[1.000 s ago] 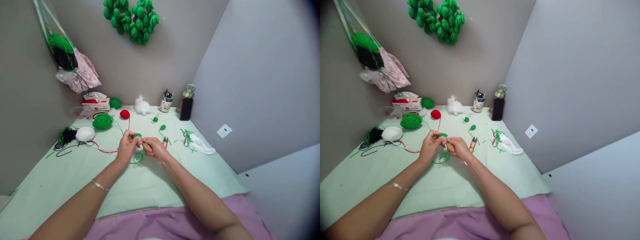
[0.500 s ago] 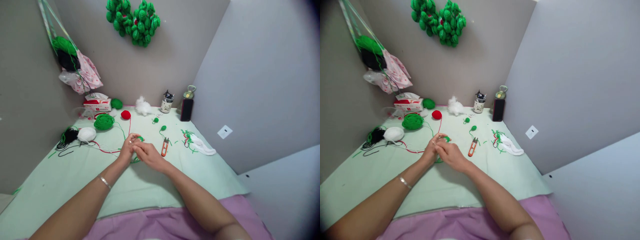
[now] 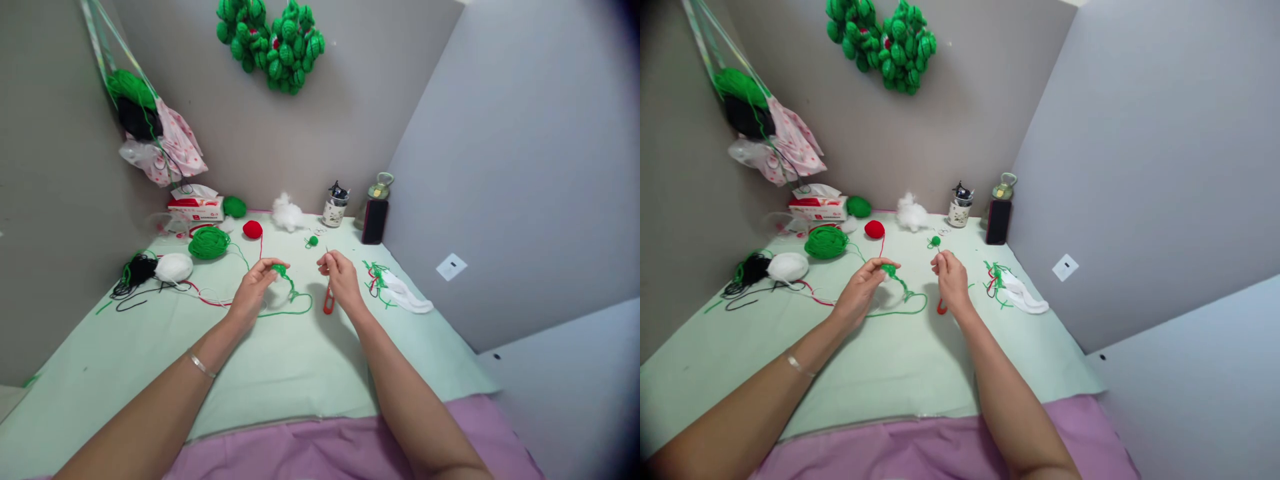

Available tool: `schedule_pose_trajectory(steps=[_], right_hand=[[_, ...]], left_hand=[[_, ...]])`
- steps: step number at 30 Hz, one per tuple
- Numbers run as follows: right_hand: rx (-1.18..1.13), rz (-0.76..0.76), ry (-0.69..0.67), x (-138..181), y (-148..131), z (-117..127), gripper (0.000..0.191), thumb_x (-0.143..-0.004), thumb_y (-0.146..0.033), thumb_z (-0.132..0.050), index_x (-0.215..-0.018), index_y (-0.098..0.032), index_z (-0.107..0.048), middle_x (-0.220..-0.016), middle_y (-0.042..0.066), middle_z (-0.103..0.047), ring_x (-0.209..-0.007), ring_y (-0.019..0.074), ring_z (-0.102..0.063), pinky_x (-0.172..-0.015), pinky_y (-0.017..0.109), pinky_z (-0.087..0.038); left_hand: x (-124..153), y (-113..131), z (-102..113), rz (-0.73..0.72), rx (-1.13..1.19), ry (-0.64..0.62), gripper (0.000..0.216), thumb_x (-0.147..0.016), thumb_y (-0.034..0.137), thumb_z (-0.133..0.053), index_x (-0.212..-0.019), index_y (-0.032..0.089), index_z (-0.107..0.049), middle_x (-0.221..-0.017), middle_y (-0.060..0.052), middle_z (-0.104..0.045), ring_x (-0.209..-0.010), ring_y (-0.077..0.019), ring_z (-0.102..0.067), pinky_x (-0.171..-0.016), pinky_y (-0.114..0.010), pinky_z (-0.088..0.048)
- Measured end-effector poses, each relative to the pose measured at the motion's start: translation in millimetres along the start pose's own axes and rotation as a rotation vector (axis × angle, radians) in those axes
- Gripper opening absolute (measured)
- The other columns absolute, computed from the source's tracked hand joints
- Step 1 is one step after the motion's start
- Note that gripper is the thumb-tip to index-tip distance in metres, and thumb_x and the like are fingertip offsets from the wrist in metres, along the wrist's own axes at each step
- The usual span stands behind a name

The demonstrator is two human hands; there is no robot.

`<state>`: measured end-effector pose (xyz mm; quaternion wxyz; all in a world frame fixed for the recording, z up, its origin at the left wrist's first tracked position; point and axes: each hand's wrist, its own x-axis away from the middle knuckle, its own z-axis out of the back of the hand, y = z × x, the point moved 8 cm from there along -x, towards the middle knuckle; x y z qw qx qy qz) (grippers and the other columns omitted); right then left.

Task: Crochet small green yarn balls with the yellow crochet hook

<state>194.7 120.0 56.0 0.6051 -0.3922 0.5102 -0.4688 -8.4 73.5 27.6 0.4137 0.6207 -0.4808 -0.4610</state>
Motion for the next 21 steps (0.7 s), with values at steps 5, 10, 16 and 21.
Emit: schedule_pose_trajectory(steps=[5, 10, 16, 21], right_hand=[[-0.086, -0.035, -0.105, 11, -7, -19, 0.034, -0.092, -0.053, -0.054, -0.082, -0.021, -0.061, -0.054, -0.008, -0.041, -0.047, 0.0101, -0.03, -0.049, 0.026, -0.025], [-0.138, -0.079, -0.275, 27, -17, -43, 0.037, -0.077, -0.051, -0.076, -0.093, -0.02, -0.065, -0.093, 0.001, -0.068, -0.051, 0.0059, -0.034, -0.047, 0.025, -0.024], [-0.126, -0.155, -0.41, 38, -14, -57, 0.043, -0.077, -0.05, -0.077, -0.104, -0.021, -0.059, -0.081, -0.001, -0.072, -0.053, 0.0079, -0.039, -0.048, 0.022, -0.026], [-0.023, -0.109, -0.425, 39, -16, -59, 0.036, -0.082, -0.05, -0.071, -0.099, -0.021, -0.057, -0.061, -0.006, -0.062, -0.052, 0.0095, -0.039, -0.05, 0.023, -0.029]], left_hand=[[1, 4, -4, -0.041, -0.017, -0.016, 0.015, -0.083, 0.03, -0.071, -0.097, 0.024, -0.073, -0.107, -0.006, -0.077, -0.105, -0.0245, -0.063, -0.093, -0.035, -0.047], [1, 3, -7, -0.079, -0.01, -0.038, 0.015, -0.084, 0.03, -0.072, -0.098, 0.024, -0.074, -0.107, -0.005, -0.076, -0.109, -0.0237, -0.065, -0.1, -0.035, -0.045], [1, 2, -7, -0.095, -0.014, -0.042, 0.014, -0.086, 0.029, -0.071, -0.098, 0.023, -0.074, -0.109, -0.006, -0.076, -0.109, -0.0241, -0.066, -0.1, -0.036, -0.047], [1, 2, -8, -0.103, -0.026, -0.043, 0.015, -0.084, 0.031, -0.073, -0.096, 0.023, -0.074, -0.109, -0.006, -0.076, -0.107, -0.0243, -0.067, -0.097, -0.036, -0.049]])
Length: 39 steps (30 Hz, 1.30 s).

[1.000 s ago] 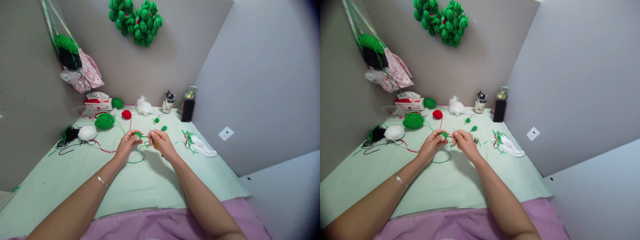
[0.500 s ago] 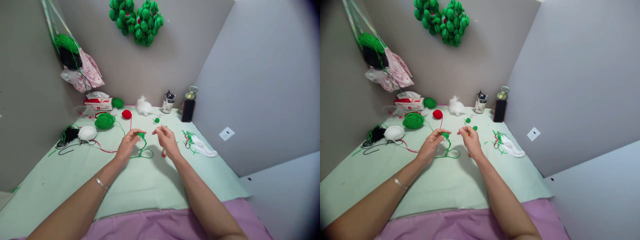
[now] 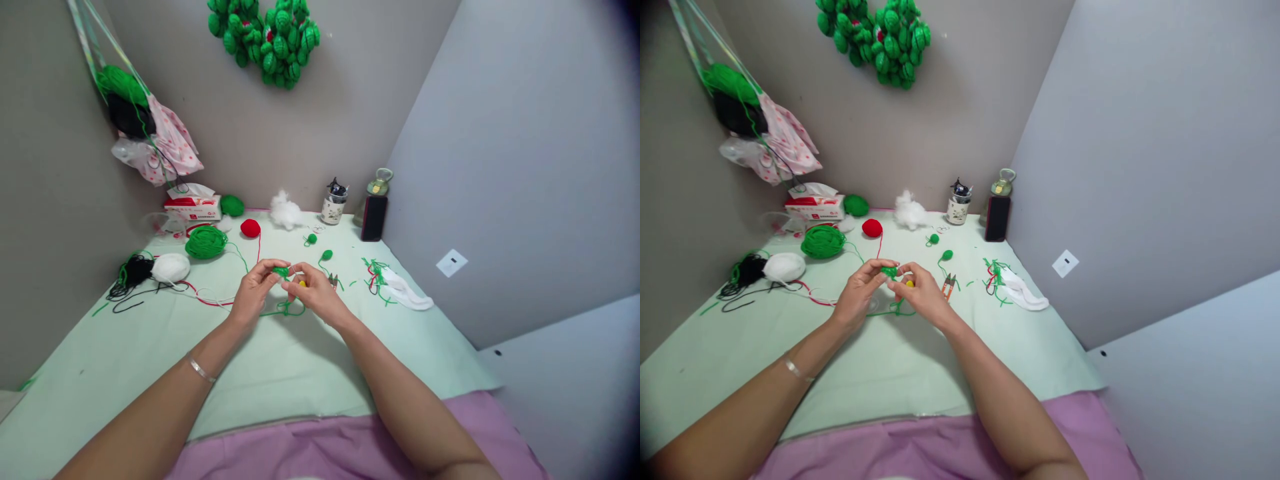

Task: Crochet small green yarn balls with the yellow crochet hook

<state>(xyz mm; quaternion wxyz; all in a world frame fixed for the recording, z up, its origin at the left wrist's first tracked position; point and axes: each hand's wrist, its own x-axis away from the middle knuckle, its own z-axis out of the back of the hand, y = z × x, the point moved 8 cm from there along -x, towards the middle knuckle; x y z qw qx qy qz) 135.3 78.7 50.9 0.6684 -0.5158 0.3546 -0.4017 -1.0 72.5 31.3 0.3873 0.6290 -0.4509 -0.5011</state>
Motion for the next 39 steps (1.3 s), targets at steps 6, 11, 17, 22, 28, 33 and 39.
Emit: schedule_pose_trajectory(steps=[6, 11, 17, 22, 28, 33, 39], right_hand=[[0.055, 0.012, 0.006, 0, 0, 2, 0.039, -0.088, -0.059, -0.061, -0.087, -0.021, -0.057, -0.056, -0.007, -0.05, -0.052, 0.0108, -0.04, -0.052, 0.024, -0.03], [0.096, 0.036, 0.024, -3, 1, 2, 0.036, -0.085, -0.054, -0.066, -0.078, -0.021, -0.053, -0.06, -0.008, -0.045, -0.056, 0.0107, -0.037, -0.055, 0.025, -0.029], [0.152, 0.081, 0.018, -2, -3, 5, 0.031, -0.079, -0.044, -0.073, -0.078, -0.021, -0.053, -0.066, -0.007, -0.041, -0.062, 0.0112, -0.035, -0.058, 0.026, -0.026], [0.151, 0.093, -0.017, -3, -1, 4, 0.033, -0.087, -0.05, -0.062, -0.074, -0.02, -0.059, -0.063, -0.006, -0.045, -0.06, 0.0111, -0.036, -0.057, 0.026, -0.028], [0.163, 0.068, 0.133, -11, 15, 10, 0.029, -0.083, -0.045, -0.062, -0.071, -0.019, -0.064, -0.061, -0.003, -0.055, -0.057, 0.0113, -0.04, -0.056, 0.026, -0.031], [0.207, 0.062, 0.248, -11, 14, 22, 0.023, -0.08, -0.038, -0.063, -0.066, -0.02, -0.06, -0.056, -0.005, -0.051, -0.054, 0.0106, -0.037, -0.055, 0.026, -0.028], [0.263, 0.097, 0.165, -7, 8, 14, 0.028, -0.089, -0.039, -0.057, -0.069, -0.02, -0.061, -0.056, -0.006, -0.049, -0.054, 0.011, -0.039, -0.054, 0.025, -0.028]], left_hand=[[1, 0, -2, -0.013, -0.01, -0.011, 0.016, -0.083, 0.031, -0.074, -0.096, 0.022, -0.076, -0.108, -0.006, -0.077, -0.105, -0.024, -0.068, -0.099, -0.036, -0.05], [4, 0, -3, -0.007, -0.022, -0.013, 0.017, -0.083, 0.03, -0.075, -0.097, 0.021, -0.077, -0.104, -0.005, -0.077, -0.1, -0.023, -0.069, -0.095, -0.035, -0.051], [3, -3, 0, 0.024, -0.019, 0.017, 0.018, -0.082, 0.03, -0.076, -0.097, 0.021, -0.077, -0.1, -0.004, -0.077, -0.095, -0.0213, -0.068, -0.089, -0.032, -0.051], [3, -8, 2, 0.073, 0.016, 0.04, 0.024, -0.081, 0.035, -0.077, -0.099, 0.019, -0.075, -0.098, -0.004, -0.075, -0.085, -0.0194, -0.068, -0.087, -0.034, -0.054], [8, -17, -6, 0.143, 0.062, 0.035, 0.031, -0.079, 0.041, -0.08, -0.097, 0.018, -0.07, -0.089, -0.002, -0.073, -0.072, -0.0169, -0.069, -0.076, -0.034, -0.059], [10, -17, -14, 0.188, 0.08, -0.015, 0.04, -0.077, 0.046, -0.083, -0.1, 0.018, -0.067, -0.085, -0.001, -0.073, -0.071, -0.0184, -0.073, -0.076, -0.035, -0.06], [6, -26, -8, 0.222, 0.038, -0.04, 0.035, -0.083, 0.042, -0.081, -0.102, 0.016, -0.066, -0.082, 0.0, -0.072, -0.07, -0.0168, -0.071, -0.077, -0.035, -0.06]])
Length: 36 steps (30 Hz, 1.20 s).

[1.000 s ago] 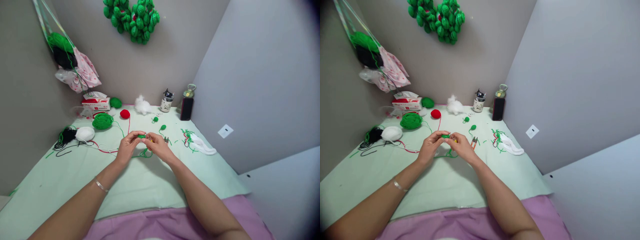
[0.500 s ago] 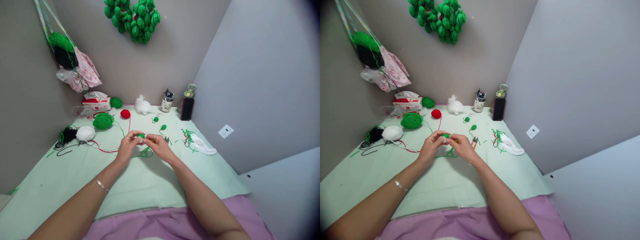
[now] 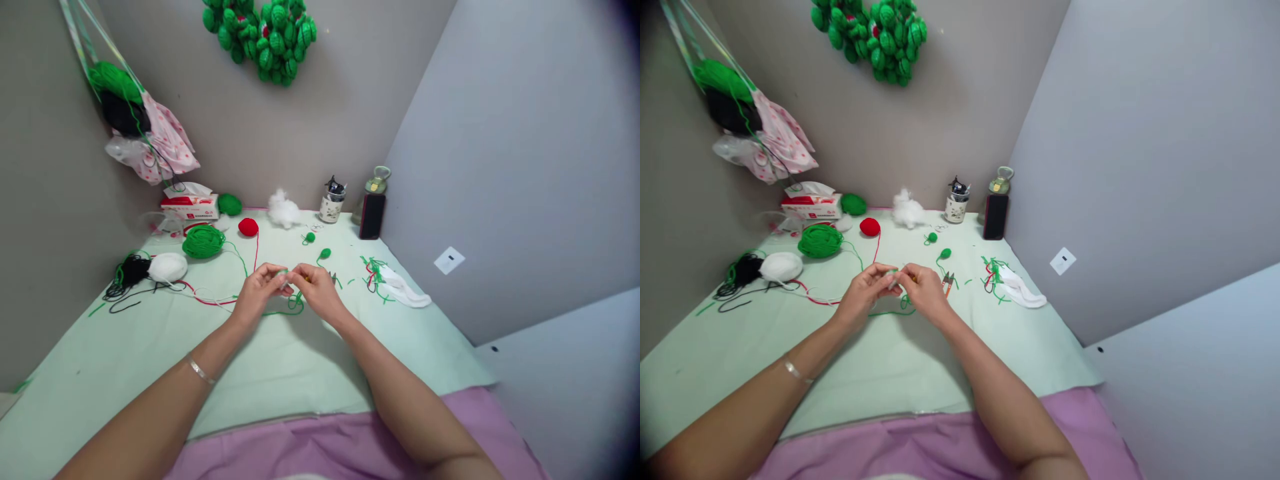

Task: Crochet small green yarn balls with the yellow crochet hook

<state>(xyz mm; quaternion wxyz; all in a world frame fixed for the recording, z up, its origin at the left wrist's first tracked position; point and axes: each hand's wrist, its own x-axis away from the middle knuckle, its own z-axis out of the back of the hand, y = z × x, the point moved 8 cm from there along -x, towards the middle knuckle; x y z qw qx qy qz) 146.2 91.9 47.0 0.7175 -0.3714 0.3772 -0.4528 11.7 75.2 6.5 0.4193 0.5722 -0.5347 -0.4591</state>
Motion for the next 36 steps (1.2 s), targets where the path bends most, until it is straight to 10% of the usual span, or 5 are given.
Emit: schedule_pose_trajectory(steps=[9, 15, 22, 36], right_hand=[[0.206, 0.107, -0.136, 15, -18, -30, 0.02, -0.094, -0.021, -0.054, -0.079, -0.021, -0.067, -0.064, -0.003, -0.061, -0.058, 0.0122, -0.048, -0.063, 0.025, -0.031], [0.307, 0.066, -0.045, 8, -3, -27, 0.001, -0.088, -0.025, -0.066, -0.087, -0.024, -0.065, -0.066, -0.003, -0.058, -0.062, 0.0151, -0.045, -0.065, 0.028, -0.024], [0.177, -0.034, 0.035, -1, 9, -16, 0.021, -0.085, -0.037, -0.062, -0.072, -0.023, -0.053, -0.061, -0.006, -0.048, -0.059, 0.0131, -0.041, -0.058, 0.026, -0.027], [-0.028, 0.027, -0.142, 6, -9, -12, 0.019, -0.089, -0.036, -0.053, -0.077, -0.022, -0.056, -0.063, -0.005, -0.048, -0.06, 0.0133, -0.04, -0.057, 0.026, -0.031]], left_hand=[[-6, -19, 17, 0.102, -0.096, 0.077, 0.038, -0.098, 0.035, -0.066, -0.131, 0.017, -0.063, -0.131, -0.012, -0.066, -0.109, -0.0261, -0.068, -0.09, -0.047, -0.06], [1, -18, 11, 0.151, 0.02, 0.064, 0.036, -0.099, 0.036, -0.065, -0.129, 0.017, -0.063, -0.127, -0.011, -0.067, -0.104, -0.0244, -0.069, -0.087, -0.045, -0.061], [5, -5, 0, 0.137, 0.158, 0.007, 0.022, -0.085, 0.032, -0.078, -0.09, 0.019, -0.061, -0.079, 0.001, -0.073, -0.075, -0.0144, -0.07, -0.077, -0.029, -0.058], [-2, -13, 2, 0.141, 0.112, -0.081, 0.026, -0.088, 0.035, -0.078, -0.099, 0.017, -0.063, -0.091, -0.004, -0.075, -0.078, -0.0177, -0.073, -0.079, -0.036, -0.062]])
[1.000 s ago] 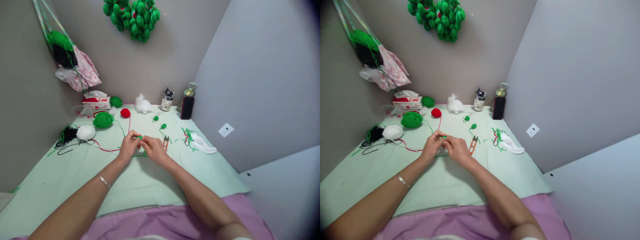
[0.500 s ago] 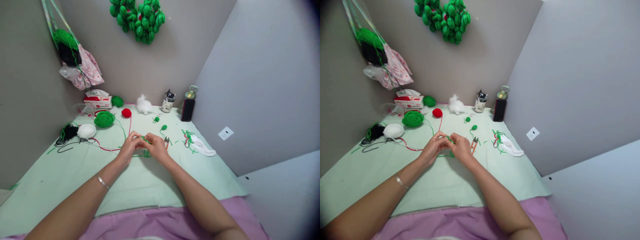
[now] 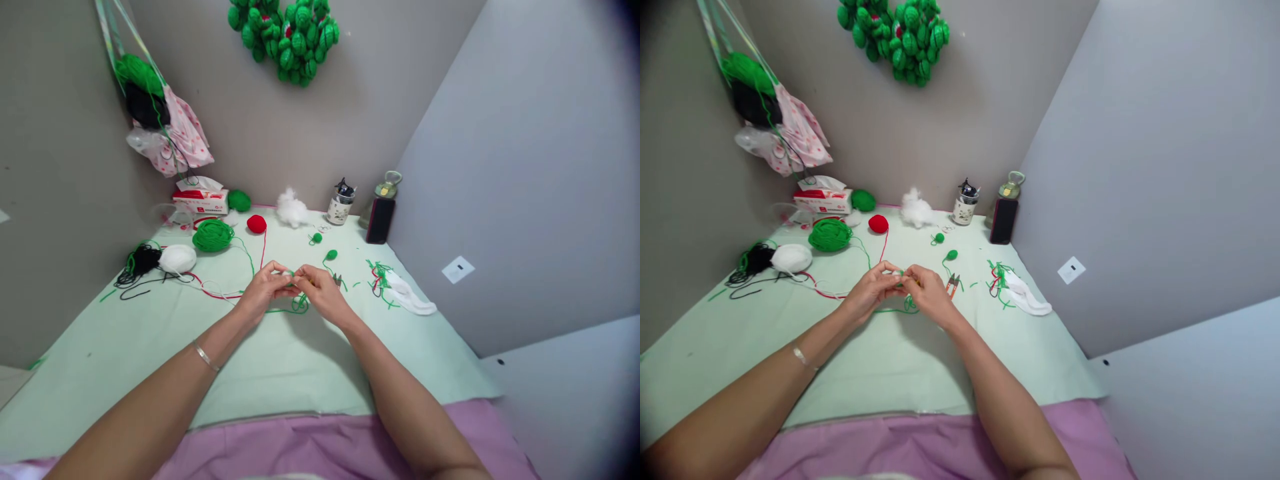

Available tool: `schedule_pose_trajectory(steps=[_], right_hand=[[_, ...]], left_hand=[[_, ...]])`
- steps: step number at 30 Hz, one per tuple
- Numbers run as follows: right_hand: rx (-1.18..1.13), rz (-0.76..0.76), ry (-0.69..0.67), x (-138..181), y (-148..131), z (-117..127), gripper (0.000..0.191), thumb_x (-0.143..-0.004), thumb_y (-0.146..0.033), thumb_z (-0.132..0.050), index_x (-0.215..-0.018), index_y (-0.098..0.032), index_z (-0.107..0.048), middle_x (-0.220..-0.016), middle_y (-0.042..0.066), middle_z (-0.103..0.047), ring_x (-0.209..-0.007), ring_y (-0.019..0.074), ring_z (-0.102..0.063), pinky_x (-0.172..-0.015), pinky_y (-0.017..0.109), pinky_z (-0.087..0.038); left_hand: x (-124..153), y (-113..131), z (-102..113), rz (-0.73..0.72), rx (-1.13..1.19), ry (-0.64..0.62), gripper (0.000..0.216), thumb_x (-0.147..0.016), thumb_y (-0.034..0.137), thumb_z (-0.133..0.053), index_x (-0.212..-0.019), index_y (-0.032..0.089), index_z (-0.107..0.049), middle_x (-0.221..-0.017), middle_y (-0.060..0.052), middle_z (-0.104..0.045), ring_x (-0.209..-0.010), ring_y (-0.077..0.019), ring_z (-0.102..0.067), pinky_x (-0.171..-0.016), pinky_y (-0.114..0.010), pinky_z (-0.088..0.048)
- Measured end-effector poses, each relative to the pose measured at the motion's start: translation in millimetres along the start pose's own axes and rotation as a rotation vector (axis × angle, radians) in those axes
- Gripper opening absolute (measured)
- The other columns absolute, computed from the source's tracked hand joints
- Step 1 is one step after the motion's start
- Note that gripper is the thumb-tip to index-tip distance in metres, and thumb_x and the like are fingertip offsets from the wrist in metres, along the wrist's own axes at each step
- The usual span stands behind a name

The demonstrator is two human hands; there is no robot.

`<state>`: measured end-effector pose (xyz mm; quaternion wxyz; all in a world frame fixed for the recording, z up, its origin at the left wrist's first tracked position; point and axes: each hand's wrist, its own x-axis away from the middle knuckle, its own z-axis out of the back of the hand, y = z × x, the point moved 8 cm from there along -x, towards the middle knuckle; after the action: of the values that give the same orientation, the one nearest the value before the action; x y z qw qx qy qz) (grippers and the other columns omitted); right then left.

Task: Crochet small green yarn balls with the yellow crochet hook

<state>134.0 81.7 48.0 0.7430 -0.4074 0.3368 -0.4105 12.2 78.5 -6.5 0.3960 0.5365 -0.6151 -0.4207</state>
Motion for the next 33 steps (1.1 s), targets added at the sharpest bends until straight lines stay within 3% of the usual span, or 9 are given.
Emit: schedule_pose_trajectory(steps=[4, 8, 15, 19, 21, 24, 27, 29, 33], right_hand=[[-0.005, 0.01, -0.003, 5, -4, -14, 0.017, -0.088, -0.029, -0.051, -0.073, -0.022, -0.054, -0.062, -0.005, -0.046, -0.058, 0.0136, -0.038, -0.056, 0.027, -0.028], [-0.008, 0.019, -0.01, 6, -7, -23, 0.017, -0.089, -0.028, -0.05, -0.075, -0.022, -0.058, -0.062, -0.005, -0.047, -0.058, 0.0135, -0.039, -0.057, 0.027, -0.029], [-0.004, -0.002, -0.022, -5, 1, 0, 0.023, -0.091, -0.036, -0.055, -0.082, -0.02, -0.069, -0.066, -0.002, -0.059, -0.061, 0.0147, -0.047, -0.059, 0.027, -0.036], [0.025, -0.034, 0.171, -7, 12, 26, 0.026, -0.093, -0.039, -0.057, -0.102, -0.019, -0.07, -0.105, 0.01, -0.071, -0.084, 0.0191, -0.058, -0.073, 0.03, -0.042], [-0.004, -0.044, 0.183, -6, 13, 25, 0.033, -0.094, -0.044, -0.056, -0.114, -0.019, -0.066, -0.113, 0.011, -0.071, -0.086, 0.0186, -0.059, -0.073, 0.029, -0.044], [-0.072, -0.061, 0.07, -5, 13, 5, 0.039, -0.094, -0.052, -0.056, -0.113, -0.019, -0.065, -0.092, 0.005, -0.073, -0.069, 0.0147, -0.055, -0.061, 0.026, -0.041], [-0.12, -0.091, -0.029, -5, 15, -12, 0.043, -0.091, -0.06, -0.057, -0.085, -0.018, -0.065, -0.062, -0.003, -0.057, -0.055, 0.0116, -0.043, -0.052, 0.025, -0.033], [-0.149, -0.114, -0.059, -5, 18, -17, 0.049, -0.089, -0.065, -0.057, -0.072, -0.019, -0.061, -0.054, -0.006, -0.044, -0.051, 0.0103, -0.036, -0.049, 0.025, -0.028], [-0.21, -0.164, -0.075, -8, 26, -21, 0.055, -0.087, -0.072, -0.053, -0.07, -0.02, -0.06, -0.049, -0.009, -0.029, -0.045, 0.0094, -0.025, -0.046, 0.026, -0.022]], left_hand=[[-6, -3, 10, -0.05, -0.112, 0.076, 0.033, -0.099, 0.034, -0.066, -0.127, 0.016, -0.064, -0.123, -0.01, -0.068, -0.101, -0.0232, -0.07, -0.085, -0.043, -0.061], [-6, 2, 14, -0.12, -0.18, 0.144, 0.037, -0.098, 0.034, -0.066, -0.13, 0.017, -0.063, -0.13, -0.011, -0.066, -0.108, -0.0255, -0.069, -0.09, -0.047, -0.06], [4, 24, 17, -0.257, -0.18, 0.229, 0.015, -0.092, 0.026, -0.071, -0.102, 0.016, -0.066, -0.087, 0.0, -0.069, -0.067, -0.0125, -0.063, -0.068, -0.029, -0.054], [7, 33, 19, -0.298, -0.189, 0.268, 0.014, -0.083, 0.02, -0.073, -0.093, 0.018, -0.063, -0.075, 0.005, -0.064, -0.059, -0.0112, -0.059, -0.064, -0.027, -0.048], [7, 35, 15, -0.309, -0.201, 0.259, 0.014, -0.079, 0.021, -0.074, -0.09, 0.019, -0.064, -0.076, 0.004, -0.064, -0.059, -0.0122, -0.058, -0.064, -0.027, -0.047], [9, 36, 8, -0.318, -0.219, 0.231, 0.014, -0.073, 0.022, -0.073, -0.086, 0.02, -0.066, -0.074, 0.004, -0.064, -0.059, -0.0129, -0.056, -0.062, -0.027, -0.045], [9, 35, 2, -0.319, -0.229, 0.202, 0.014, -0.072, 0.022, -0.071, -0.085, 0.022, -0.067, -0.068, 0.004, -0.062, -0.06, -0.0148, -0.057, -0.061, -0.027, -0.044], [10, 33, 0, -0.313, -0.238, 0.183, 0.015, -0.072, 0.022, -0.07, -0.086, 0.022, -0.067, -0.063, 0.005, -0.061, -0.06, -0.0159, -0.057, -0.061, -0.028, -0.043], [9, 30, 1, -0.303, -0.261, 0.168, 0.016, -0.075, 0.021, -0.07, -0.091, 0.022, -0.068, -0.057, 0.006, -0.059, -0.058, -0.0163, -0.056, -0.06, -0.028, -0.041]])
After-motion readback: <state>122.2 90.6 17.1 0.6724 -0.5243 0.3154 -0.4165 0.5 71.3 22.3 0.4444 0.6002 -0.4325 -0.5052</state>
